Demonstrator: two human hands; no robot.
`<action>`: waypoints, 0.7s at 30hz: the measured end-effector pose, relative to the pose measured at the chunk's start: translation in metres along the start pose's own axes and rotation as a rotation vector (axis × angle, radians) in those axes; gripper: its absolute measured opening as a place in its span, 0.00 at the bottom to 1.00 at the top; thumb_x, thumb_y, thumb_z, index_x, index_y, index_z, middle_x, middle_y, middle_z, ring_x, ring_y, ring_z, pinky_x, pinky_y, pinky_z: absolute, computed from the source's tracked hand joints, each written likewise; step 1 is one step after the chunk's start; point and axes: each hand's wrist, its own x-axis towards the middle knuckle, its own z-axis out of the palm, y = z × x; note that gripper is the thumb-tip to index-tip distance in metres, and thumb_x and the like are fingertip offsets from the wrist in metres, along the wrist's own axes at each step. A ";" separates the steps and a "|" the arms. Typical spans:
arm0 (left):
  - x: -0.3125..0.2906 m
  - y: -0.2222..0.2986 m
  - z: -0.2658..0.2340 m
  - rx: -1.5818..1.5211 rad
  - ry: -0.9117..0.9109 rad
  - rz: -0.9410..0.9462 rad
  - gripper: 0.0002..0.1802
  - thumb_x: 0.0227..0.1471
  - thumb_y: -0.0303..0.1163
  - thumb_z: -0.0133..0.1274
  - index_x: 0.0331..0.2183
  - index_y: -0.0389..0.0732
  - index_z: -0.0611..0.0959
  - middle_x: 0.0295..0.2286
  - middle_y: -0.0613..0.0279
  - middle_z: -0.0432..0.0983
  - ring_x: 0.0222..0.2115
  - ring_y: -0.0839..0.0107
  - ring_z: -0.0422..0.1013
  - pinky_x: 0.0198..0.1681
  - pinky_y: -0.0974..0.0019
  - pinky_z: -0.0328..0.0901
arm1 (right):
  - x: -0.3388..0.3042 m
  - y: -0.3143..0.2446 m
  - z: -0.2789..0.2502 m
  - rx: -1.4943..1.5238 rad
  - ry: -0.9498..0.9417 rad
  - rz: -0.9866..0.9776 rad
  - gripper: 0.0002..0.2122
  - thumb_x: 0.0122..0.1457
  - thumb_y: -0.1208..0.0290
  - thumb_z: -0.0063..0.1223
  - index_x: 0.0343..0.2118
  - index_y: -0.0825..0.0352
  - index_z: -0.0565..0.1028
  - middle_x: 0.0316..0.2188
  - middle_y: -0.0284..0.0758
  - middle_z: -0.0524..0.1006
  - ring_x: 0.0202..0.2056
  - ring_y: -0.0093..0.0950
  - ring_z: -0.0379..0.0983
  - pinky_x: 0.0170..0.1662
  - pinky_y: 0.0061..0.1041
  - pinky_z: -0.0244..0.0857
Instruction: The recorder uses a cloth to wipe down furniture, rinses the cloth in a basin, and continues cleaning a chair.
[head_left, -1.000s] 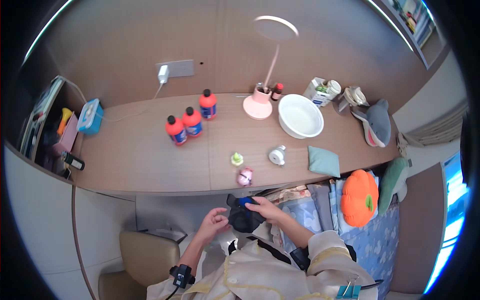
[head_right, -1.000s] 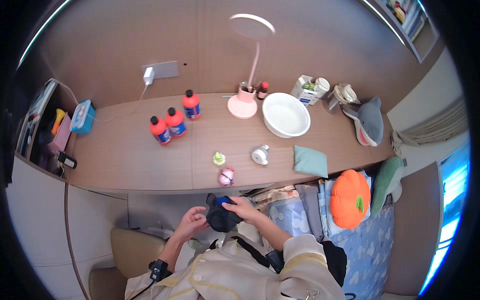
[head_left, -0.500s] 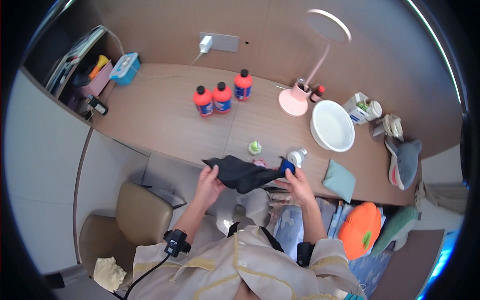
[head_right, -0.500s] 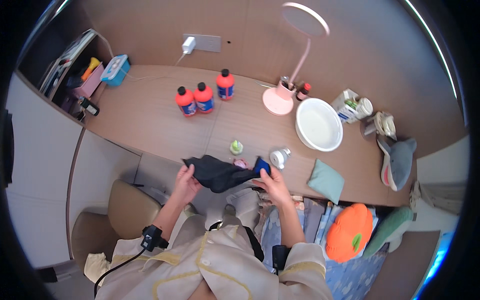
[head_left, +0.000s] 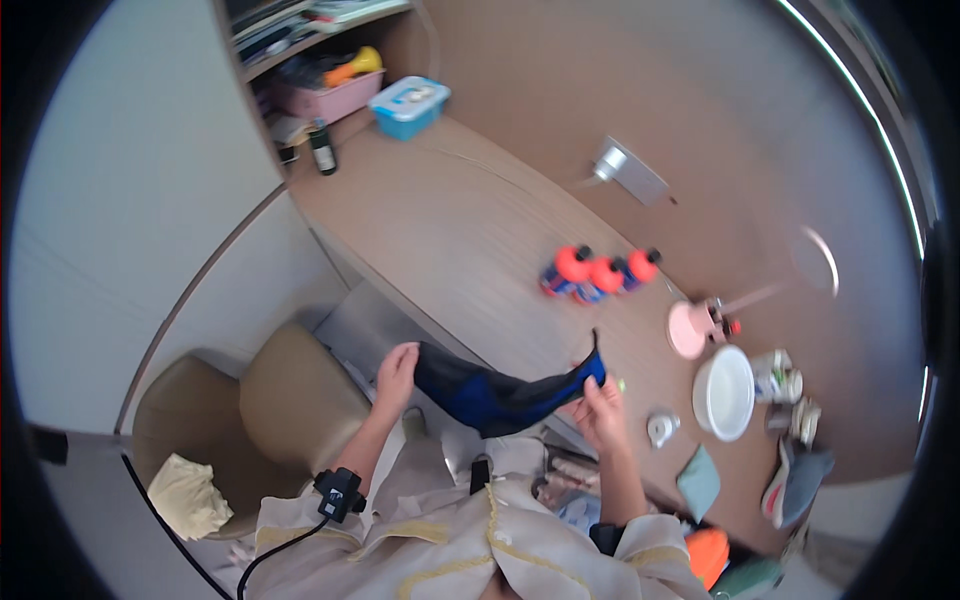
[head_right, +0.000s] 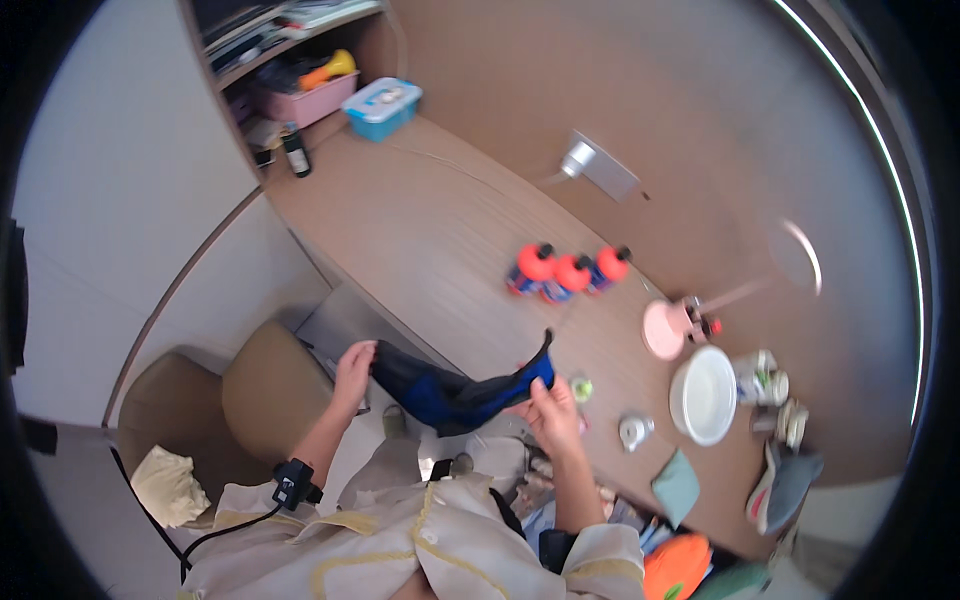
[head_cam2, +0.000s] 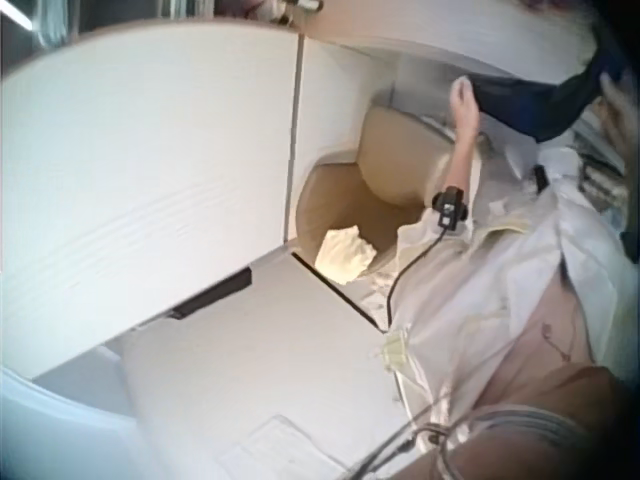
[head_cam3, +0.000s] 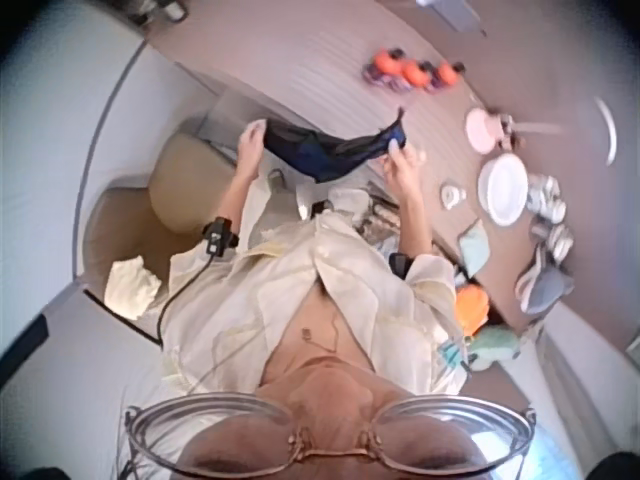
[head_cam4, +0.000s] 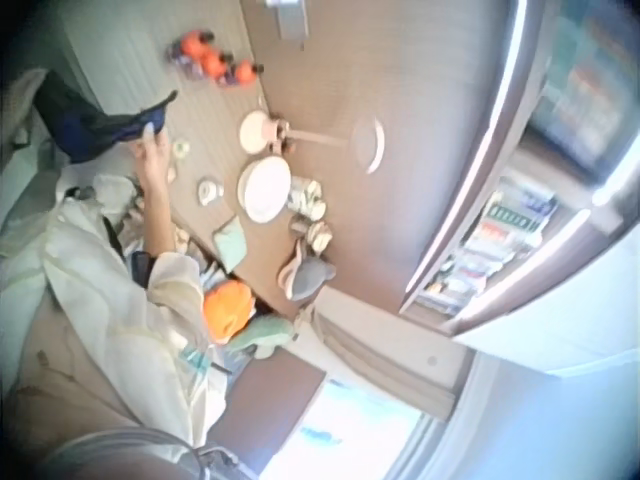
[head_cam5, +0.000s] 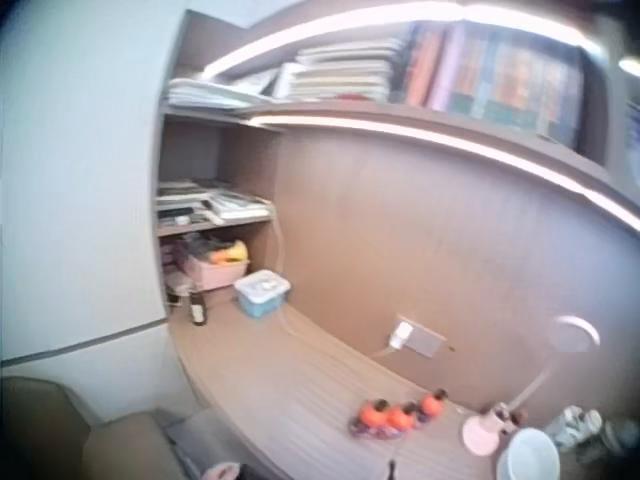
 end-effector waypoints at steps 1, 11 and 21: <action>0.002 -0.004 -0.008 -0.024 0.042 -0.004 0.11 0.53 0.34 0.47 0.36 0.40 0.80 0.35 0.60 0.75 0.38 0.69 0.70 0.42 0.68 0.62 | 0.012 0.011 0.017 -0.022 -0.035 0.058 0.14 0.62 0.70 0.41 0.47 0.71 0.65 0.40 0.42 0.74 0.39 0.33 0.74 0.41 0.36 0.71; -0.001 -0.128 -0.048 -1.450 0.123 -0.782 0.27 0.48 0.22 0.44 0.52 0.45 0.64 0.38 0.60 0.70 0.45 0.64 0.65 0.46 0.56 0.65 | 0.127 0.151 0.153 -0.567 -0.446 0.389 0.11 0.58 0.78 0.45 0.43 0.74 0.69 0.43 0.37 0.72 0.46 0.28 0.69 0.51 0.28 0.63; 0.099 -0.146 -0.112 -1.491 0.224 -0.463 0.18 0.56 0.34 0.43 0.49 0.45 0.68 0.36 0.64 0.72 0.33 0.73 0.70 0.36 0.72 0.66 | 0.290 0.187 0.173 -1.541 -0.700 -0.092 0.19 0.54 0.72 0.50 0.50 0.68 0.68 0.52 0.45 0.66 0.55 0.41 0.59 0.56 0.36 0.52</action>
